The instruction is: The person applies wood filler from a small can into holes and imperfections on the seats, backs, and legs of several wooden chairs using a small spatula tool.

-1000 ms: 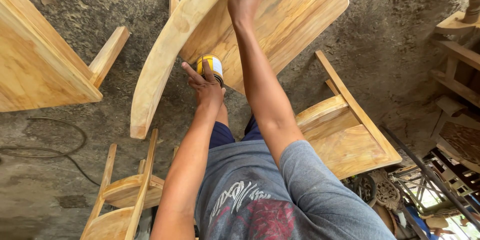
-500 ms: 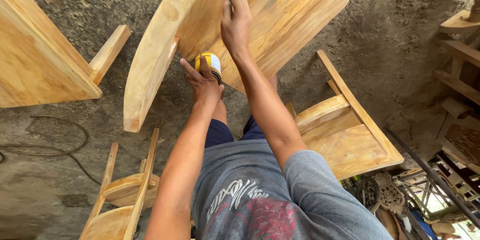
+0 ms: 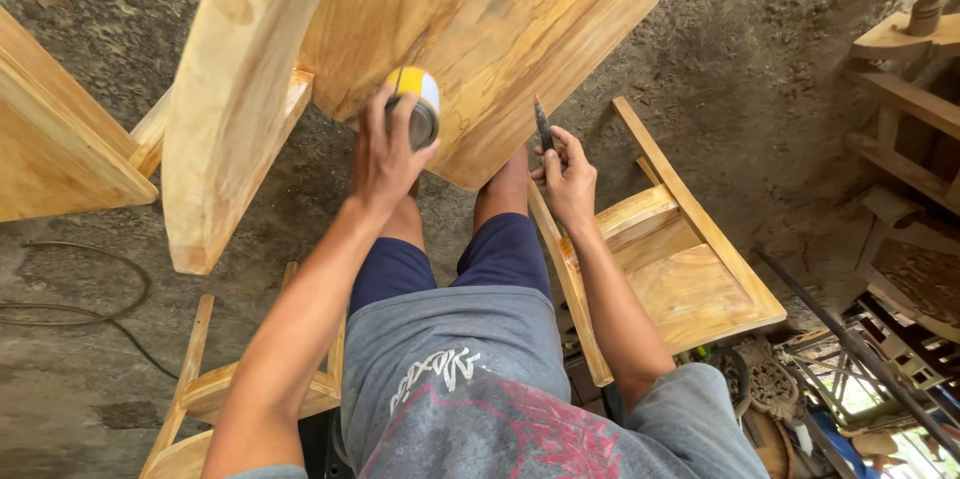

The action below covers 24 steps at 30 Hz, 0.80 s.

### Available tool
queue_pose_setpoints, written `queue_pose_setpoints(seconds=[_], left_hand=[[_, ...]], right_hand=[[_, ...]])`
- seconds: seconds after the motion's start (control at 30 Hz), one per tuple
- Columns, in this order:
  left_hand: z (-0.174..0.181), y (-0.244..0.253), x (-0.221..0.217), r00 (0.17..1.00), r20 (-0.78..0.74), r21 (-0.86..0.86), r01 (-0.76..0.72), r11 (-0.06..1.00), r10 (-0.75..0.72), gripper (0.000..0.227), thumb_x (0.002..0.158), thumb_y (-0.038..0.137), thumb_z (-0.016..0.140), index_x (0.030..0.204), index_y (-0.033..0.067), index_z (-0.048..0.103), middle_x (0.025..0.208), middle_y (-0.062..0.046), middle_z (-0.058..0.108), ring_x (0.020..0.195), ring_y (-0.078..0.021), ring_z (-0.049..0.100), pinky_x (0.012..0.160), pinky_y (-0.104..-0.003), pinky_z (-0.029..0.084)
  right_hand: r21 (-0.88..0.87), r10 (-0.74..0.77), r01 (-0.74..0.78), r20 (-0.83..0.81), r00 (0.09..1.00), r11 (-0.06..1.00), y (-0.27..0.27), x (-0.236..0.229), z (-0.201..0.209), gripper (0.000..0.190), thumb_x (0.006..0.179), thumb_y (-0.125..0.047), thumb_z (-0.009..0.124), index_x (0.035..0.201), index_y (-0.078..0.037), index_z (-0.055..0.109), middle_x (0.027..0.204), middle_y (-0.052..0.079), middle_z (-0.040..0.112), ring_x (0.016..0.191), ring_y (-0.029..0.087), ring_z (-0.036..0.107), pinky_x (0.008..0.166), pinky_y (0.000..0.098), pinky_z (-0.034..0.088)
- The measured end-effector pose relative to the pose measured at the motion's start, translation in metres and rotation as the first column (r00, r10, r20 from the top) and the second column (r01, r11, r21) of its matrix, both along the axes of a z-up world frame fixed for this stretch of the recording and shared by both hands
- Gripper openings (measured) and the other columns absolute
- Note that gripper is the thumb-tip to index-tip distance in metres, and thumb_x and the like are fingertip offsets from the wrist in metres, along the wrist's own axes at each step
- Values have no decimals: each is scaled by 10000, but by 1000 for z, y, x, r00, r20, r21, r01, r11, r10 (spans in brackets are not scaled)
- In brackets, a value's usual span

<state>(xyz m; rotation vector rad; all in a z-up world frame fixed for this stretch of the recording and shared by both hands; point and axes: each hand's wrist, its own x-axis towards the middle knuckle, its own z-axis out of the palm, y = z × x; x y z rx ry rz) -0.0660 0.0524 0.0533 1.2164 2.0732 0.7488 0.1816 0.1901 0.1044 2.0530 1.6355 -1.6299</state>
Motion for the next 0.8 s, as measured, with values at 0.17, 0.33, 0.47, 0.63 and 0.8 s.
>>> queue_pose_setpoints(seconds=[0.17,0.33,0.47,0.63,0.8], left_hand=[[-28,64,-10,993,-76,70,93,993,-87,953,755,218,995,1466,107,369,1469,-253,385,1348,-513,467,1081,-561,518],[-47,85,-26,988,-140,142,89,986,-69,1018,783,269,1008,1498,71,311,1511,-249,362,1382,-480,460,1117,-549,549],[-46,90,-21,989,-129,57,78,995,-70,950,755,214,998,1433,52,352,1471,-261,379,1352,-469,455,1071,-507,552],[-39,120,-5,960,-263,-35,88,995,-94,821,652,103,940,1263,55,395,1346,-226,453,1320,-477,486,989,-505,526],[-27,77,-29,936,200,150,-321,935,290,755,857,148,896,1337,86,316,1347,-192,484,1317,-385,562,1138,-493,522]], right_hand=[[61,-36,43,-112,993,997,-18,-20,16,424,1005,-36,620,1422,-9,550,1055,109,684,710,106,674,616,256,567],[209,79,-47,-143,987,977,-11,-40,28,421,1010,-50,668,1423,-38,585,1053,111,687,802,136,644,678,294,549],[432,294,-223,-106,950,874,0,-44,31,392,1003,-34,690,1387,-44,613,1101,124,712,966,192,703,848,327,579],[436,398,-349,-25,917,830,9,-60,37,401,989,-31,707,1379,-72,630,1030,137,692,875,230,695,787,341,567],[530,517,-441,4,856,724,28,-88,37,419,997,-21,685,1402,-102,616,1027,138,663,874,271,698,770,378,570]])
